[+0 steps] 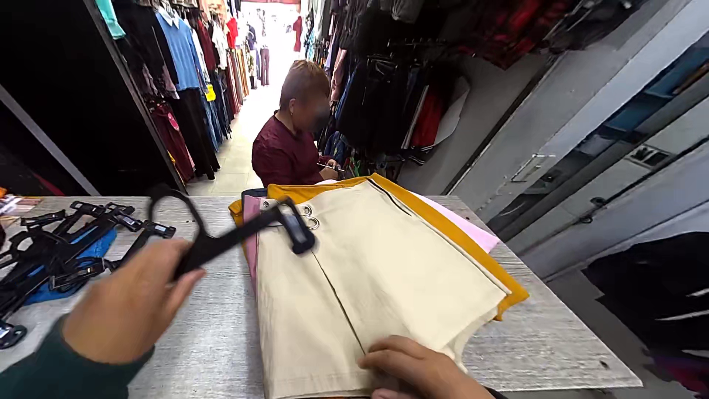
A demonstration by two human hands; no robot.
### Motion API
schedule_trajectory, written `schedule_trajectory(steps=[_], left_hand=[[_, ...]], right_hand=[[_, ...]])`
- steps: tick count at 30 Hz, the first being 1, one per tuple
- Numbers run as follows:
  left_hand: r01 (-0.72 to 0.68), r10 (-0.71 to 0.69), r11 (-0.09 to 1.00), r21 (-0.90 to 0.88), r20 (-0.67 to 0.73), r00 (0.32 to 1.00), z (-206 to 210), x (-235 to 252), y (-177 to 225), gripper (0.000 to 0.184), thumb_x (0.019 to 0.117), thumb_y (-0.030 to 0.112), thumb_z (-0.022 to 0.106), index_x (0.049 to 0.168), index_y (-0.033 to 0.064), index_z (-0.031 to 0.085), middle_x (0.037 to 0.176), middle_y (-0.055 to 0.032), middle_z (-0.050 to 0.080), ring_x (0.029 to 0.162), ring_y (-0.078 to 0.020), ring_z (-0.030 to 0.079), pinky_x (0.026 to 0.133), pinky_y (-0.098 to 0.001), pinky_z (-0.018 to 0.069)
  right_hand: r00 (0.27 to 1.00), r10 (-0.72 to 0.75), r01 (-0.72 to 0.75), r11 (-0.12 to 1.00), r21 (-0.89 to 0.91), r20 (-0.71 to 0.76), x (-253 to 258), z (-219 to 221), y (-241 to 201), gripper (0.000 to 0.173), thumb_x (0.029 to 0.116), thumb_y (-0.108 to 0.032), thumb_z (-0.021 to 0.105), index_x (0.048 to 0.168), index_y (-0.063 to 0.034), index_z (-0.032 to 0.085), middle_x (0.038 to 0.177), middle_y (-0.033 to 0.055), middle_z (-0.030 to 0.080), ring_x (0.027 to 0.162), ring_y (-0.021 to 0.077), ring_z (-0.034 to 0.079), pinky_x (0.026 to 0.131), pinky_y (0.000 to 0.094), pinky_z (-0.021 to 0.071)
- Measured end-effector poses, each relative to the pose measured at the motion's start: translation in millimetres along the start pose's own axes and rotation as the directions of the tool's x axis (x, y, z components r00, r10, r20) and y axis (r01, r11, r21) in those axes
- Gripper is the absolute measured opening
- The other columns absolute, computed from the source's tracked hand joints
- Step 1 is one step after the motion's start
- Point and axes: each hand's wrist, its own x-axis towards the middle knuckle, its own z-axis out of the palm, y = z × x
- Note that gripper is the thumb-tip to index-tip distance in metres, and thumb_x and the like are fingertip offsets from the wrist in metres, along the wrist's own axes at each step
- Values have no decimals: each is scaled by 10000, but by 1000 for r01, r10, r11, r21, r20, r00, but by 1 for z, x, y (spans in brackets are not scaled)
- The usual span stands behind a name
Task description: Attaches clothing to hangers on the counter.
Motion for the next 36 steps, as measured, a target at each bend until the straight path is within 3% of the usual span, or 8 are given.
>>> schedule_trajectory(steps=[5, 10, 13, 16, 20, 28, 33, 36], left_hand=[[-446, 440, 889, -106, -80, 895, 39, 22, 79, 213, 1003, 238, 596, 1001, 55, 706, 846, -95, 729, 744, -243, 740, 613, -397, 613], [-604, 555, 794, -68, -324, 766, 72, 50, 113, 116, 969, 140, 610, 978, 90, 714, 916, -60, 750, 859, -200, 741, 760, -361, 595], [-410, 343, 894, -178, -317, 884, 69, 34, 100, 276, 1027, 293, 582, 1176, 100, 710, 1210, -102, 720, 1123, -235, 688, 944, -417, 548], [25, 7, 927, -374, 83, 997, 68, -4, 67, 418, 987, 373, 609, 1136, -5, 710, 1002, -147, 739, 877, -291, 743, 750, -479, 621], [557, 55, 658, -506, 771, 635, 50, -22, 69, 417, 1038, 273, 599, 1122, -131, 658, 893, -246, 722, 793, -340, 722, 804, -509, 577], [702, -107, 183, -689, 696, 710, 26, -39, 60, 116, 963, 52, 587, 946, 44, 701, 703, 64, 696, 556, -2, 628, 545, -202, 545], [565, -102, 622, -542, 659, 745, -25, -50, 4, 205, 986, 80, 613, 964, -95, 716, 755, -144, 720, 655, -185, 679, 683, -393, 557], [258, -10, 843, -472, 466, 885, 3, -50, -64, 403, 1036, 481, 533, 1133, 139, 722, 848, -6, 739, 682, -135, 695, 620, -402, 602]], right_hand=[[986, 93, -47, 951, 304, -138, 17, -13, 13, 649, 1048, -572, 423, 1407, -48, 557, 1310, 94, 669, 1150, 179, 669, 950, 384, 586], [951, 297, -258, 918, 300, -91, 11, -8, 12, 384, 952, -285, 685, 1290, -106, 659, 900, -28, 730, 700, 28, 673, 628, 233, 587], [876, 413, -302, 872, 386, -249, -15, -34, 38, 241, 971, -268, 649, 1145, -117, 721, 849, -48, 703, 686, 33, 643, 627, 222, 563], [623, 614, -377, 779, 501, -486, -33, -75, 70, 215, 942, -171, 613, 1093, -40, 694, 913, 50, 723, 670, 112, 666, 595, 269, 578], [444, 774, -480, 631, 609, -451, -46, -107, 129, 171, 994, -43, 575, 1135, 11, 657, 994, 81, 724, 714, 120, 689, 615, 254, 580], [524, 796, -716, 604, 350, -302, -47, -123, 108, 44, 921, -58, 685, 922, -15, 677, 666, 26, 664, 558, 98, 630, 550, 274, 554], [706, 698, -668, 713, 214, -123, -73, -149, 39, 193, 865, 63, 632, 1052, 62, 683, 868, 39, 730, 691, 71, 696, 664, 270, 608], [745, 629, -603, 778, 177, -222, -71, -175, 41, 267, 905, 23, 598, 1162, 83, 638, 941, 82, 718, 710, 98, 693, 667, 290, 612]])
